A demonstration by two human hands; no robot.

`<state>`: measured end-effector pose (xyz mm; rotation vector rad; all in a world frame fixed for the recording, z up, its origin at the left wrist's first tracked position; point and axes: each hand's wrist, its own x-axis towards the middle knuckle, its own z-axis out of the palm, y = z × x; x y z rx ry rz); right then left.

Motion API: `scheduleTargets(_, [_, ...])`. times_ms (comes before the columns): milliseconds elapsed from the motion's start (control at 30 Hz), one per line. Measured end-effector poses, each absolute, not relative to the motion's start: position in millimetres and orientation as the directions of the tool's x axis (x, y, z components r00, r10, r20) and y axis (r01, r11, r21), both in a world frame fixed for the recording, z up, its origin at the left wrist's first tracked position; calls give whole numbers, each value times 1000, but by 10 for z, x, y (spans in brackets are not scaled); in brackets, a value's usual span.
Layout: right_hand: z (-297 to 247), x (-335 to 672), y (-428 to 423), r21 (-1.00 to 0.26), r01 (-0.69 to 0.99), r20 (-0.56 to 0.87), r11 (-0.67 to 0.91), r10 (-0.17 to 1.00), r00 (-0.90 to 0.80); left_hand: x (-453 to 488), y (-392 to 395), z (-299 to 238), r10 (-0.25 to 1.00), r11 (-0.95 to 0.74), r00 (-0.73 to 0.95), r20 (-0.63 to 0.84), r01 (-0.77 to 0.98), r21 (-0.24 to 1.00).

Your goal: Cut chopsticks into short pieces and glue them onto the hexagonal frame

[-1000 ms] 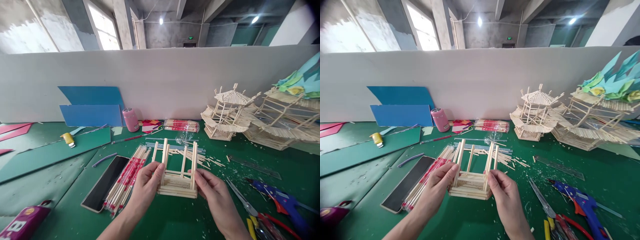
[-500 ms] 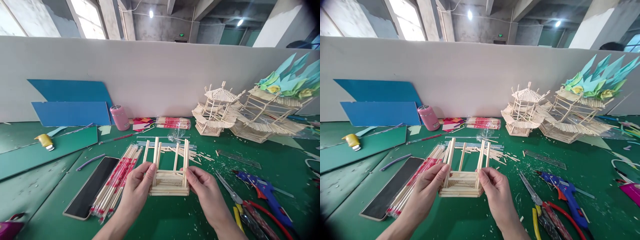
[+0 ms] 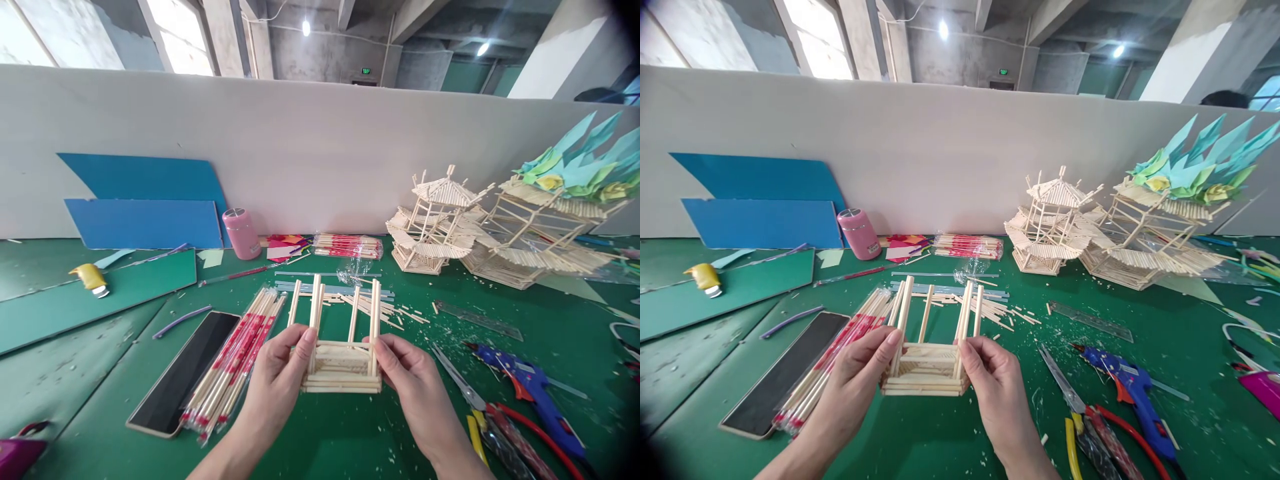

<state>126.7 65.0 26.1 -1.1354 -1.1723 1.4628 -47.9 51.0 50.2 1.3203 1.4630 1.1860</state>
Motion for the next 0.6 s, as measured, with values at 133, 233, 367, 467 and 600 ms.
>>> scheduleTargets(133, [251, 1267, 648, -986, -109, -111, -129, 981, -157, -477, 509, 505, 992, -11, -120, 41, 234, 972])
scheduleTargets(233, [260, 1270, 643, -985, -112, -113, -131, 981, -157, -472, 510, 508, 992, -23, -115, 52, 239, 971])
scheduleTargets(367, [277, 1275, 631, -985, -115, -112, -131, 981, -158, -464, 507, 516, 992, -16, -115, 43, 222, 975])
scheduleTargets(467, [265, 1276, 617, -984, -123, -107, -127, 981, -162, -461, 492, 521, 992, -21, -113, 48, 225, 974])
scheduleTargets(600, [245, 1263, 574, -984, -139, -90, -114, 982, -167, -463, 463, 506, 981, -65, -161, 108, 252, 966])
